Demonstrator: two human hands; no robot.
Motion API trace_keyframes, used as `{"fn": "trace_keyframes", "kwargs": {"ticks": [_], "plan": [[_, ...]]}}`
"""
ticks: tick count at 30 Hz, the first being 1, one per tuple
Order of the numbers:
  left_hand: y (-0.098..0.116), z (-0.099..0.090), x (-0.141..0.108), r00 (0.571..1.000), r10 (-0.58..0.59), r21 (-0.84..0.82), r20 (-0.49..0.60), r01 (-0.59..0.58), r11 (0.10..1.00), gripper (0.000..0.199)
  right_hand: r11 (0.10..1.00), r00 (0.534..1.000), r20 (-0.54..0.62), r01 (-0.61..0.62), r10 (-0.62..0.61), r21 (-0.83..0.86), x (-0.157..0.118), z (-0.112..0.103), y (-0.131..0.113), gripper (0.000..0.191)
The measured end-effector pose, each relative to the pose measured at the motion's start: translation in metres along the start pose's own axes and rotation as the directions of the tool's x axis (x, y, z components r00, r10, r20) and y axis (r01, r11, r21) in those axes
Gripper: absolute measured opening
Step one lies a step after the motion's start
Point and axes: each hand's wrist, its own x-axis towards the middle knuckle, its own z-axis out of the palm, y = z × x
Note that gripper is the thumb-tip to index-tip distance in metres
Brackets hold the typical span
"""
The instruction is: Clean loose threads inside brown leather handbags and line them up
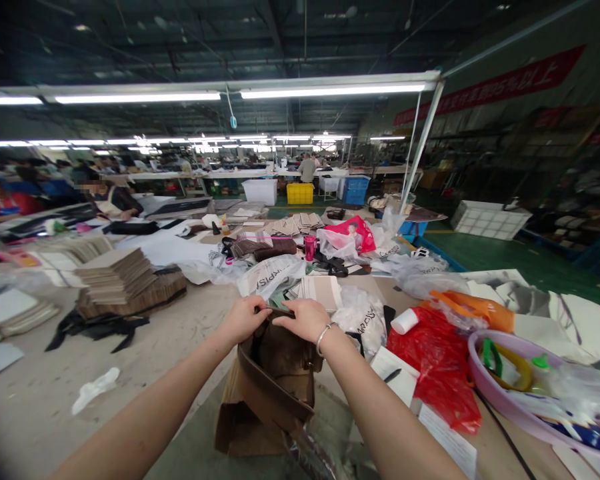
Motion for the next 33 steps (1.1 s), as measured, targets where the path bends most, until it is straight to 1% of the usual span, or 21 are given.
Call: {"fn": "trace_keyframes", "kwargs": {"ticks": [1, 2, 4, 5, 6, 7, 9, 11, 13, 15, 17, 19, 21, 23, 26, 29, 33], "plan": [[0.000, -0.001, -0.001, 1.000, 0.023, -0.020, -0.006, -0.023, 1.000, 0.006, 0.998, 1.000, 0.008, -0.025, 0.026, -0.065, 0.004, 0.002, -0.004, 0.030], [-0.001, -0.003, -0.003, 0.998, 0.055, -0.040, -0.015, -0.055, 0.998, 0.012, 0.990, 0.998, 0.017, -0.050, 0.052, -0.131, 0.008, 0.004, -0.008, 0.026], [0.000, -0.008, -0.011, 0.990, 0.137, -0.038, -0.031, -0.138, 0.990, 0.039, 0.969, 0.995, 0.035, -0.084, 0.094, -0.233, 0.013, 0.008, -0.015, 0.023], [0.000, -0.011, -0.017, 0.984, 0.173, -0.004, -0.033, -0.173, 0.985, 0.050, 0.961, 0.994, 0.039, -0.091, 0.105, -0.262, 0.015, 0.009, -0.017, 0.023], [0.000, -0.014, -0.023, 0.980, 0.196, 0.051, -0.025, -0.195, 0.980, 0.057, 0.957, 0.993, 0.041, -0.091, 0.107, -0.276, 0.016, 0.011, -0.019, 0.024], [0.001, -0.017, -0.029, 0.979, 0.203, 0.119, -0.009, -0.201, 0.972, 0.059, 0.956, 0.994, 0.041, -0.086, 0.102, -0.281, 0.016, 0.011, -0.020, 0.024], [0.000, -0.023, -0.040, 0.984, 0.172, 0.246, 0.036, -0.176, 0.953, 0.058, 0.958, 0.996, 0.039, -0.072, 0.086, -0.278, 0.014, 0.011, -0.021, 0.025], [-0.004, -0.029, -0.045, 0.987, 0.122, 0.312, 0.101, -0.148, 0.938, 0.055, 0.962, 0.997, 0.043, -0.055, 0.069, -0.267, 0.010, 0.011, -0.022, 0.025], [-0.012, -0.036, -0.043, 0.978, 0.114, 0.303, 0.177, -0.164, 0.939, 0.052, 0.964, 0.998, 0.040, -0.044, 0.056, -0.262, 0.005, 0.011, -0.024, 0.025], [-0.020, -0.045, -0.038, 0.959, 0.148, 0.260, 0.241, -0.211, 0.942, 0.048, 0.963, 0.998, 0.026, -0.048, 0.057, -0.264, 0.000, 0.011, -0.026, 0.025], [-0.024, -0.052, -0.034, 0.944, 0.193, 0.235, 0.267, -0.258, 0.937, 0.045, 0.962, 0.997, 0.013, -0.065, 0.071, -0.265, -0.005, 0.012, -0.028, 0.024], [-0.022, -0.054, -0.032, 0.942, 0.219, 0.251, 0.255, -0.283, 0.926, 0.044, 0.960, 0.994, 0.012, -0.098, 0.105, -0.264, -0.008, 0.012, -0.030, 0.024], [-0.015, -0.051, -0.032, 0.951, 0.223, 0.301, 0.215, -0.282, 0.911, 0.040, 0.955, 0.989, 0.014, -0.138, 0.146, -0.264, -0.009, 0.012, -0.033, 0.025], [-0.005, -0.044, -0.032, 0.961, 0.221, 0.354, 0.166, -0.267, 0.896, 0.036, 0.951, 0.985, 0.006, -0.165, 0.173, -0.262, -0.009, 0.012, -0.034, 0.025], [0.006, -0.030, -0.029, 0.970, 0.222, 0.395, 0.098, -0.243, 0.886, 0.032, 0.952, 0.984, -0.006, -0.175, 0.179, -0.250, -0.010, 0.011, -0.035, 0.025], [0.008, -0.020, -0.023, 0.973, 0.224, 0.387, 0.058, -0.229, 0.893, 0.026, 0.956, 0.984, -0.014, -0.178, 0.180, -0.233, -0.011, 0.011, -0.035, 0.024], [0.005, -0.015, -0.020, 0.963, 0.264, 0.335, 0.063, -0.269, 0.903, 0.010, 0.964, 0.985, -0.022, -0.169, 0.168, -0.205, -0.013, 0.011, -0.035, 0.023]]}}
